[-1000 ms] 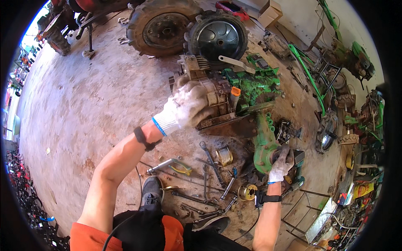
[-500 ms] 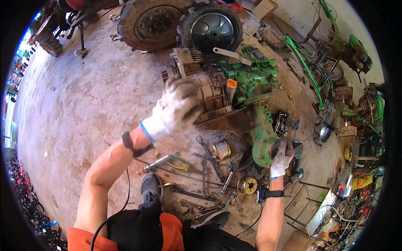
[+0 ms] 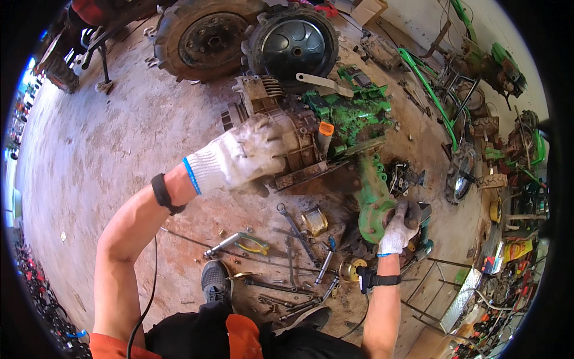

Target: The person assembles a small engine by attaching a green housing to the engine block, then installing a fan cover and a metal plate. They handle several small components and tools on the floor while working.

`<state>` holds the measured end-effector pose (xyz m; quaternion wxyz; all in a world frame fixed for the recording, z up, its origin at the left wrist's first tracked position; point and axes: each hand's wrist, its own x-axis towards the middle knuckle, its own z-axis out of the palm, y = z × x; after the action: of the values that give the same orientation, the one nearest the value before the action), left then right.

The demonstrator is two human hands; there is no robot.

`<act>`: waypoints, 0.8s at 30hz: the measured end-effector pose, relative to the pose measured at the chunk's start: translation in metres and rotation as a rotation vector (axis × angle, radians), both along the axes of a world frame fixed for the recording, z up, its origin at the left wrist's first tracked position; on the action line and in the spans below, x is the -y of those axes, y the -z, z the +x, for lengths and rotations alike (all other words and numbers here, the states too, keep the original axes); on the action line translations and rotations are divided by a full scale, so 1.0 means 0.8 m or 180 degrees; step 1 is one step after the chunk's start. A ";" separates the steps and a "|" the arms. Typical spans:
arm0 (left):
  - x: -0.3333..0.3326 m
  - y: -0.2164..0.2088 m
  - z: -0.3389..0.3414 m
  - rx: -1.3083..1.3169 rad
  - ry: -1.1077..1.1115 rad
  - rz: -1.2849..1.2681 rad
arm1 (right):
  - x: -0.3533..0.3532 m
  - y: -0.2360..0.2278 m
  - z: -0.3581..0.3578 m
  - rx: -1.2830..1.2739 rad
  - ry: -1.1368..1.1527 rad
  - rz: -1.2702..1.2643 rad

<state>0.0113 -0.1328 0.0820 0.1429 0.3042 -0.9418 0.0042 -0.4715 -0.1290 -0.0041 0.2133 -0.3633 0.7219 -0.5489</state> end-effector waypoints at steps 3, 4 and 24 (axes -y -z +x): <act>0.003 0.006 -0.001 0.0049 0.0032 -0.0333 | 0.001 -0.007 0.007 0.0184 0.0131 0.0115; 0.005 0.006 0.001 0.0076 0.0119 -0.0370 | 0.000 -0.008 0.006 0.0261 0.0265 0.0191; 0.016 0.050 -0.002 -0.0834 0.0307 0.0092 | 0.048 -0.125 0.122 -0.5223 -0.2406 0.3769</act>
<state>0.0096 -0.1458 0.0423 0.2603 0.2586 -0.9286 -0.0559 -0.3741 -0.1674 0.0957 -0.0380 -0.6587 0.6364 0.3996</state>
